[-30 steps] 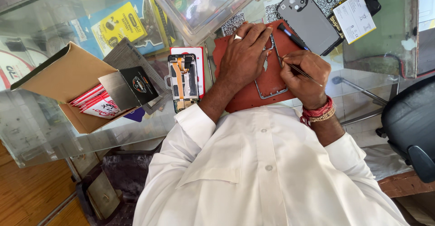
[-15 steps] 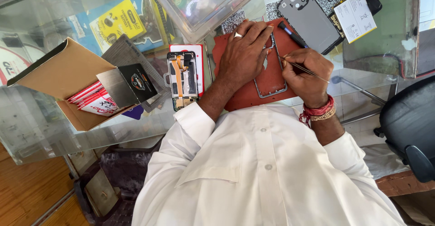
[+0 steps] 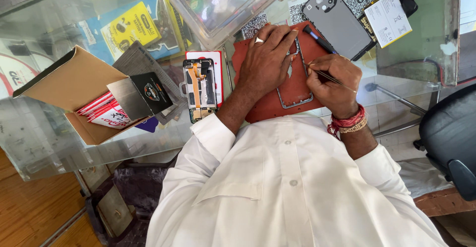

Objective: The person uses a metal spudger to scrape and pry along the inner edges of a smartphone metal frame placed on a red mat. The person repeatedly works around the frame's perimeter, occasionally lifting and repositioning it, while other phone parts and tools remain on the glass workbench.

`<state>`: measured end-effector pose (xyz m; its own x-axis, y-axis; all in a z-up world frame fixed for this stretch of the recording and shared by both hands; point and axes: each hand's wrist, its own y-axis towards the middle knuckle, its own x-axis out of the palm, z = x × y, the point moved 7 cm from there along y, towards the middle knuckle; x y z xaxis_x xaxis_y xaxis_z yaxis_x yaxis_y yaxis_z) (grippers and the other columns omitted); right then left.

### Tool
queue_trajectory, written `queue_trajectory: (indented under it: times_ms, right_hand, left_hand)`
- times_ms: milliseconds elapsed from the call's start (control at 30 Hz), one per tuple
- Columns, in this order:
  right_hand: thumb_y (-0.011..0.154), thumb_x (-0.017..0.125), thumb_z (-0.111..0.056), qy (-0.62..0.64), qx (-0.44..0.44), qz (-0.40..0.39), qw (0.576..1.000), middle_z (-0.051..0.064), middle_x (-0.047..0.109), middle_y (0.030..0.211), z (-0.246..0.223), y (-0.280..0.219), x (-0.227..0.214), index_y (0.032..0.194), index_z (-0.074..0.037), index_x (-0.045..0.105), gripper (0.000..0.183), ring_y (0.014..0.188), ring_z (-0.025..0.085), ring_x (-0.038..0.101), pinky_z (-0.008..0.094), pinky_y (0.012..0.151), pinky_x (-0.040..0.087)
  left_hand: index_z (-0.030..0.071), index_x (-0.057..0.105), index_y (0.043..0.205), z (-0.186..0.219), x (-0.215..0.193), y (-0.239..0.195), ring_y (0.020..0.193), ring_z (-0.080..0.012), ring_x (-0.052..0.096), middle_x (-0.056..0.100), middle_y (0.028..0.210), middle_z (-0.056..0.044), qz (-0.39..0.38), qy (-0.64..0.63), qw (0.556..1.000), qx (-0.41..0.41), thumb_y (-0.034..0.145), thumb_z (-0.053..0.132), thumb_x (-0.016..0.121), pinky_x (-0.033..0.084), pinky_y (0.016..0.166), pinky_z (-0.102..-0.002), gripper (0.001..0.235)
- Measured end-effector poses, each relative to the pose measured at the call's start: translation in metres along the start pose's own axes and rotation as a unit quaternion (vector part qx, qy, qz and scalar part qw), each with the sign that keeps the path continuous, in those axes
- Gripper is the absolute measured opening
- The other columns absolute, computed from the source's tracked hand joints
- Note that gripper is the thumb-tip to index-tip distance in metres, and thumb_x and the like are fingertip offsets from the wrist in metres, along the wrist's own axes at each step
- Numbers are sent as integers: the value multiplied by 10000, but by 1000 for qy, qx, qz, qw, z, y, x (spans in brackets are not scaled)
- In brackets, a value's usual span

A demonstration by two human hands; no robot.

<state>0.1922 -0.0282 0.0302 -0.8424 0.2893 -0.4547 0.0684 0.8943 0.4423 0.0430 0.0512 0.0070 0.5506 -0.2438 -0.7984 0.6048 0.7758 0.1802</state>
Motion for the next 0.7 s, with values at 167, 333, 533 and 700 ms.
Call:
queue_trajectory:
  times_ms: [167,333,533,700]
  right_hand:
    - [858,740,123,5,-1,-2,1000,141,750,970,-1,2,0,944,14,670,155,874,268,749,347,790,578]
    - [864,738,124,12,8,-6,1000,144,750,973,1,2,1,945,15,675,150,878,269,752,338,782,580]
    - [864,741,125,9,10,-12,1000,147,754,978,2,2,2,948,16,679,151,889,268,752,347,805,582]
    - [923,744,103,30,29,2,999,159,744,1020,4,-1,0,991,30,674,121,931,258,756,297,768,603]
  left_hand:
    - [48,592,1387,0,2,0,1326,-289,486,543,1378,-55,-3,2,1000,-5,893,163,777,441,1114,-484,540]
    - [45,585,1394,0,1,-1,1332,-284,486,538,1385,-58,6,10,1000,3,897,171,781,412,1164,-502,549]
    - [43,581,1402,-1,2,-1,1342,-282,487,538,1391,-57,-4,4,1000,-3,895,161,779,402,1184,-503,557]
    - [38,579,1398,0,2,0,1329,-285,486,534,1384,-65,-1,11,1000,4,897,164,773,398,1182,-507,552]
